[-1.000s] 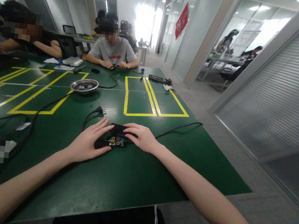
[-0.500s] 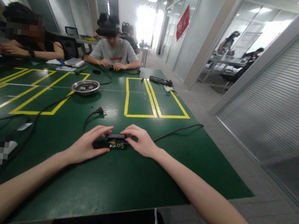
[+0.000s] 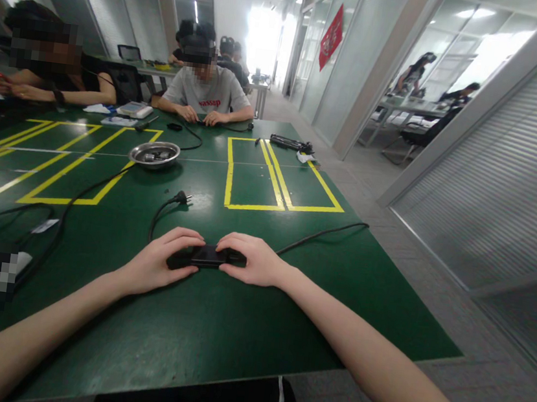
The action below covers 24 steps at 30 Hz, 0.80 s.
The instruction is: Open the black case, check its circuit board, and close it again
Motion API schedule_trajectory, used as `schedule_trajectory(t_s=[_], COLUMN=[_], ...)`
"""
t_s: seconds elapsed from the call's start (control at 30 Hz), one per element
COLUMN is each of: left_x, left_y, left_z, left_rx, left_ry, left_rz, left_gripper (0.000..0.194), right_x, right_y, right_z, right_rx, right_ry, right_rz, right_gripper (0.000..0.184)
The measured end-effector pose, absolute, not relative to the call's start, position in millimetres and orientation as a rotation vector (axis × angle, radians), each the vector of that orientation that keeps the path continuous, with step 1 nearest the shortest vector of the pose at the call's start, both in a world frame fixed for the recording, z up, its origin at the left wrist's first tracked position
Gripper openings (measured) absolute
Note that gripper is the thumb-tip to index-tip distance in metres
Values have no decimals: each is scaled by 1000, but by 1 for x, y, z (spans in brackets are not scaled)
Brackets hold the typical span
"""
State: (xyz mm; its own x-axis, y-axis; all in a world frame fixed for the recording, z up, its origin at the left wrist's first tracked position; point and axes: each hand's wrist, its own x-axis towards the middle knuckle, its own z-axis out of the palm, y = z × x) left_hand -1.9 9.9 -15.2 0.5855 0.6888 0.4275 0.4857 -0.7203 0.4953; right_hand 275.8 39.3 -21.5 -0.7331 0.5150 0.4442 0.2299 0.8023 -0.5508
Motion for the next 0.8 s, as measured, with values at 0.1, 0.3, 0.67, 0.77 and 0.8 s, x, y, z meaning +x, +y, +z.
schedule_trajectory(t_s=[0.1,0.3,0.67,0.77,0.8], left_x=[-3,-4,-2,-2,-2], left_y=[12,15,17,16,16], left_z=[-16,-19,-17,-16,-16], left_rx=[2480,2497,2527,2531,2536], left_ry=[971,967,1003,978,962], left_rz=[818,853,783,797,807], left_gripper=[33,31,33,30,29], right_x=[276,275,271,271,272], right_y=[40,39,43,44,44], right_z=[-23,-25,-27,-27,-27], right_rx=[-611,-635,-569,-539,-526], right_ry=[-2390,-2368,-2470,-2460,-2456], right_rz=[617,601,392,365,357], right_gripper=[28,30,37,36,35])
